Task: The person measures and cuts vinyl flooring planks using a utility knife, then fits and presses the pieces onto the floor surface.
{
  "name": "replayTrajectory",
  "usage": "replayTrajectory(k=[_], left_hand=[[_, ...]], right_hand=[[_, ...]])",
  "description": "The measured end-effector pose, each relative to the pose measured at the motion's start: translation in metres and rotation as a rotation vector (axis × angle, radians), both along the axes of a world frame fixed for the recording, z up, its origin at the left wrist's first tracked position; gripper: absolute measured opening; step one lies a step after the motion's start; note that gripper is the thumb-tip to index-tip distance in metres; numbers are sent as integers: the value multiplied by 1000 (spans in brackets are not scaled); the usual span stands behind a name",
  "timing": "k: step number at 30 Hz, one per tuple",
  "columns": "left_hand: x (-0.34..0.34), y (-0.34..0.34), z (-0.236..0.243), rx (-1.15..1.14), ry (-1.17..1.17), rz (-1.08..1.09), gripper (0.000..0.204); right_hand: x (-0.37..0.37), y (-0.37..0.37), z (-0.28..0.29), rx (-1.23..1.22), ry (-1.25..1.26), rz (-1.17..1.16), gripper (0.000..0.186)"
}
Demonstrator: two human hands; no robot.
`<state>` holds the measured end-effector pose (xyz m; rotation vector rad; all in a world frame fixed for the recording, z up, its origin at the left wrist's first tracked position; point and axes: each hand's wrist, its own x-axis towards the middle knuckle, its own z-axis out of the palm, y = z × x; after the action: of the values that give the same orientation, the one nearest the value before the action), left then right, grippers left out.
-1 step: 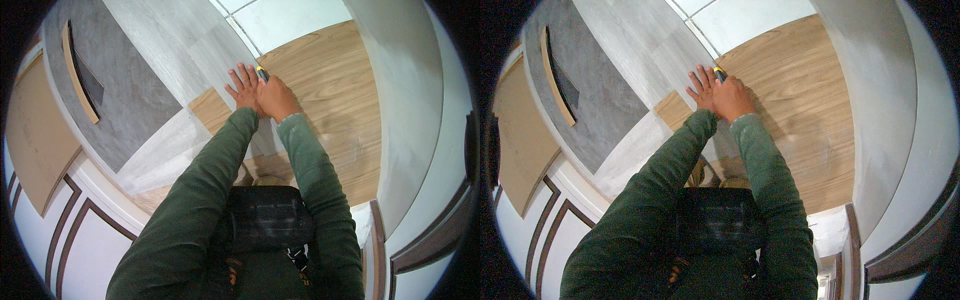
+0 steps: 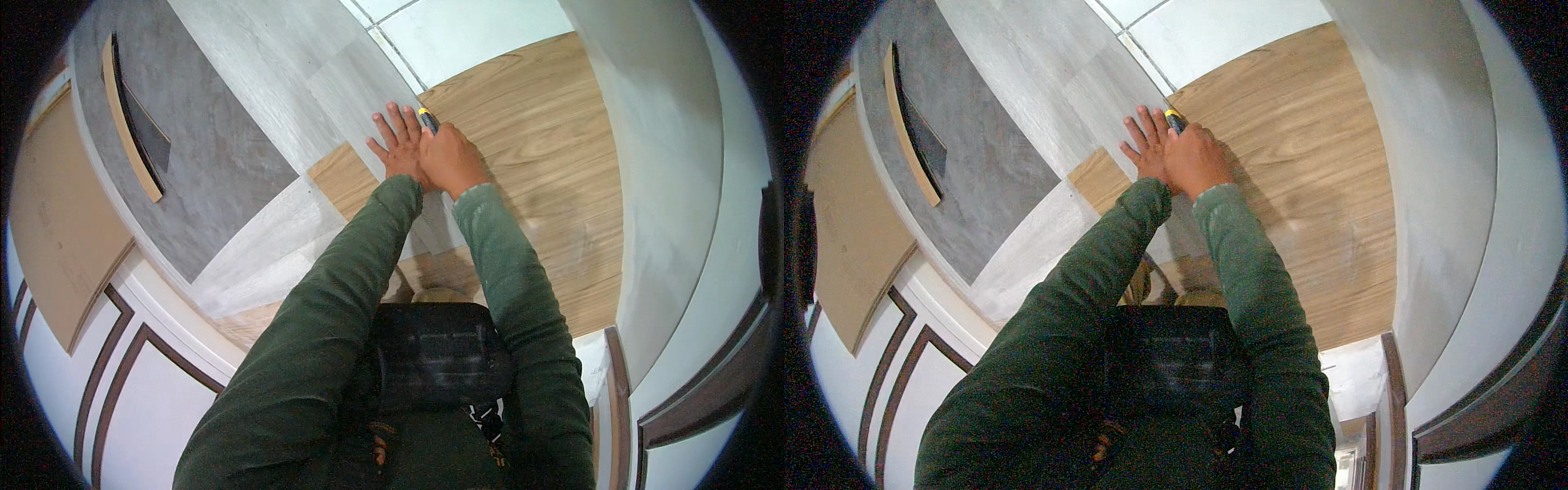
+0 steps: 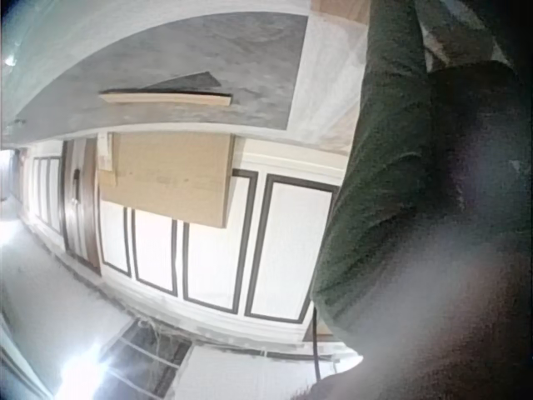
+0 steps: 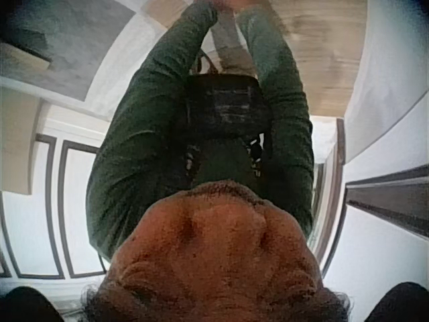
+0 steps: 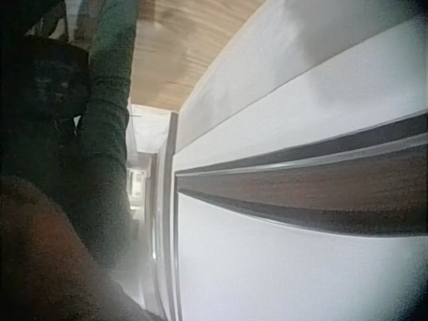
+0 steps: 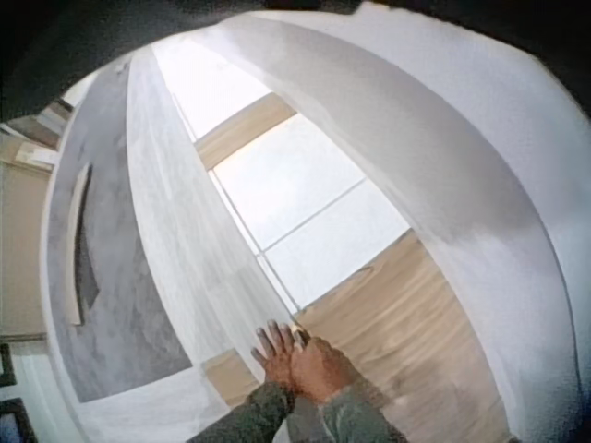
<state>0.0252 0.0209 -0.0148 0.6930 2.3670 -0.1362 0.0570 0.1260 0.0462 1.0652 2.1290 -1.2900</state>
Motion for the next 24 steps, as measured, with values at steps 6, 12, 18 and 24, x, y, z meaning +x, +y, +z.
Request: replayTrajectory(k=[6, 12, 18, 24], left_hand=[[4, -4, -9, 28, 77, -4, 131], [3, -5, -8, 41, 39, 15, 130], [-2, -1, -3, 5, -2, 62, 127], [-1, 1, 0, 61, 14, 51, 115]], right_hand=[[3, 5, 0, -22, 16, 3, 46], [5, 4, -6, -44, -1, -10, 48], [0, 3, -3, -66, -40, -29, 45], [18, 0, -9, -39, -36, -38, 46]])
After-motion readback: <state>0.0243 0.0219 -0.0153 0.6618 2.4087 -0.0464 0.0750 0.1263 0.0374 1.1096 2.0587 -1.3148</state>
